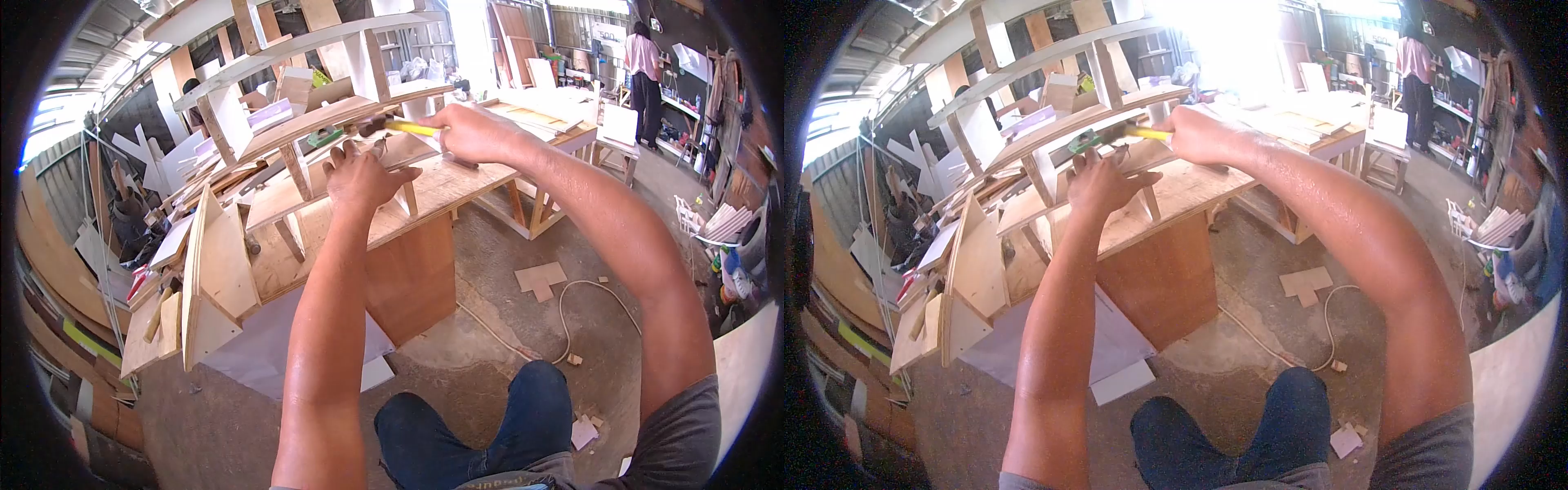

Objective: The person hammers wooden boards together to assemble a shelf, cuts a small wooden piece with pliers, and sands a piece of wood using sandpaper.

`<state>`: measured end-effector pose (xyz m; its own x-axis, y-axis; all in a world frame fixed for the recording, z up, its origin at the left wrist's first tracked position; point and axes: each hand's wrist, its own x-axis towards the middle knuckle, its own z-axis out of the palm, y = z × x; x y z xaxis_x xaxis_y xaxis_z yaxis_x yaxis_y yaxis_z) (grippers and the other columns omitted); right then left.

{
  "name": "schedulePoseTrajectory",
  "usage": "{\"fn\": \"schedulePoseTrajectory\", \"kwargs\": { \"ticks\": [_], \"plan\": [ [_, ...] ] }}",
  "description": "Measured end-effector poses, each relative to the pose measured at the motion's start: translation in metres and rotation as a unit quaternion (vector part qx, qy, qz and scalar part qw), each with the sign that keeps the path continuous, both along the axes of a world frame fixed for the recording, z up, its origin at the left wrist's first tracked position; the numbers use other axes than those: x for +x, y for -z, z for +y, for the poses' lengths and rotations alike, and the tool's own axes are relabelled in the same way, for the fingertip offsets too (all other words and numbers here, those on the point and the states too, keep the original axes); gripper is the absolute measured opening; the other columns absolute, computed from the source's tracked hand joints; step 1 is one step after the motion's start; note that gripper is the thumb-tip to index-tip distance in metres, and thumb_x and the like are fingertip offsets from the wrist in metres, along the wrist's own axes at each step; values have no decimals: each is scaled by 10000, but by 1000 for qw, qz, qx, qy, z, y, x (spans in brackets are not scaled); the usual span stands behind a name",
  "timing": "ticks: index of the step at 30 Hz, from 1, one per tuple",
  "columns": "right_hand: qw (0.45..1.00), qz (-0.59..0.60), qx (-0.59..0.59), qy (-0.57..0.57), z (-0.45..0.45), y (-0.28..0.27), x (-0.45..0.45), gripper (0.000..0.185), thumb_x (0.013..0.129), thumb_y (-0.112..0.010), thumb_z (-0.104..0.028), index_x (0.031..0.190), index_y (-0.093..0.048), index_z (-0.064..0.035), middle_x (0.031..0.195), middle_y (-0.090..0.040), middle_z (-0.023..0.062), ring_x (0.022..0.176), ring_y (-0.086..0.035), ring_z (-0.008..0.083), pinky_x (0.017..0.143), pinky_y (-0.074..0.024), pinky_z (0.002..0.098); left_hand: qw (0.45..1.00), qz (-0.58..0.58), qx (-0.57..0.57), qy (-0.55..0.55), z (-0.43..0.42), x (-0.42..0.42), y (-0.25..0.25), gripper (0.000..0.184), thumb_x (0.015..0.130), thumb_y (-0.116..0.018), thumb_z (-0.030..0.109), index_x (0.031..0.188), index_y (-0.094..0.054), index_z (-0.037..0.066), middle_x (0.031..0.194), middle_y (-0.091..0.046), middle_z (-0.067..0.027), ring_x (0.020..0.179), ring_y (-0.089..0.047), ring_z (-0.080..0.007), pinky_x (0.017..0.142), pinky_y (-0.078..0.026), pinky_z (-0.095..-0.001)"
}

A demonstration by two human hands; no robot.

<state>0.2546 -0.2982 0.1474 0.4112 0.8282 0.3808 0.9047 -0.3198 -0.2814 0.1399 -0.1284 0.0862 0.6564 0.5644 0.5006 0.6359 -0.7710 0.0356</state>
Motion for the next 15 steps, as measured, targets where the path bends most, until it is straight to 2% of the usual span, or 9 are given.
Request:
{"fn": "schedulePoseTrajectory", "kwargs": {
  "ticks": [1,4,6,8,9,11,14,15],
  "plan": [
    [1000,13,15,-4,0,-1,0,481,1063,-498,-160,1528,-607,-220,828,-739,146,717,-707,190,744,-584,391,1000,1,-5,1,1,0,0,1040,772,-688,868,1585,-532,238,1675,-371,-246,1562,-323,-457,1240,-328,-562],
    [997,-81,-4,-10,8,12,8,484,1058,-490,-154,1524,-610,-203,808,-731,137,714,-706,188,739,-585,390,1000,2,-11,1,2,0,0,1036,773,-683,872,1582,-537,242,1677,-369,-242,1562,-324,-456,1238,-330,-562],
    [999,-35,-21,-4,-1,1,1,482,1057,-488,-161,1521,-614,-198,804,-731,133,725,-713,196,748,-586,399,1000,0,-4,1,3,1,1,1032,775,-679,875,1582,-538,246,1678,-368,-242,1564,-322,-458,1235,-334,-560],
    [1000,-12,5,1,-6,-5,-6,486,1060,-489,-165,1530,-604,-206,781,-725,120,716,-708,203,747,-585,404,1000,11,-6,6,5,1,-1,1040,764,-680,887,1581,-538,260,1682,-343,-252,1559,-310,-492,1196,-393,-592],
    [999,-40,3,-1,-1,3,2,490,1060,-490,-166,1536,-597,-211,783,-727,121,707,-702,200,740,-584,401,1000,16,-8,7,6,1,-1,1044,759,-681,894,1581,-537,267,1684,-331,-257,1557,-305,-508,1176,-422,-608],
    [996,-94,1,-5,14,23,24,497,1061,-493,-169,1547,-583,-220,788,-731,121,689,-689,193,726,-581,393,1000,-6,-1,8,2,-1,1,1044,767,-682,882,1587,-531,253,1679,-355,-252,1562,-316,-476,1212,-370,-574],
    [998,-11,-55,29,-9,-7,-12,499,1071,-481,-170,1559,-567,-233,839,-752,134,708,-699,187,731,-585,389,1000,0,-8,8,1,-1,0,1050,768,-689,874,1591,-525,243,1675,-367,-251,1562,-325,-463,1230,-344,-559],
    [999,2,-27,24,-9,-5,-12,499,1072,-481,-167,1559,-568,-232,847,-755,138,708,-699,188,732,-586,391,1000,6,-15,6,2,-1,-1,1053,766,-692,872,1592,-524,242,1675,-367,-251,1560,-327,-464,1229,-344,-560]
  ]
}}
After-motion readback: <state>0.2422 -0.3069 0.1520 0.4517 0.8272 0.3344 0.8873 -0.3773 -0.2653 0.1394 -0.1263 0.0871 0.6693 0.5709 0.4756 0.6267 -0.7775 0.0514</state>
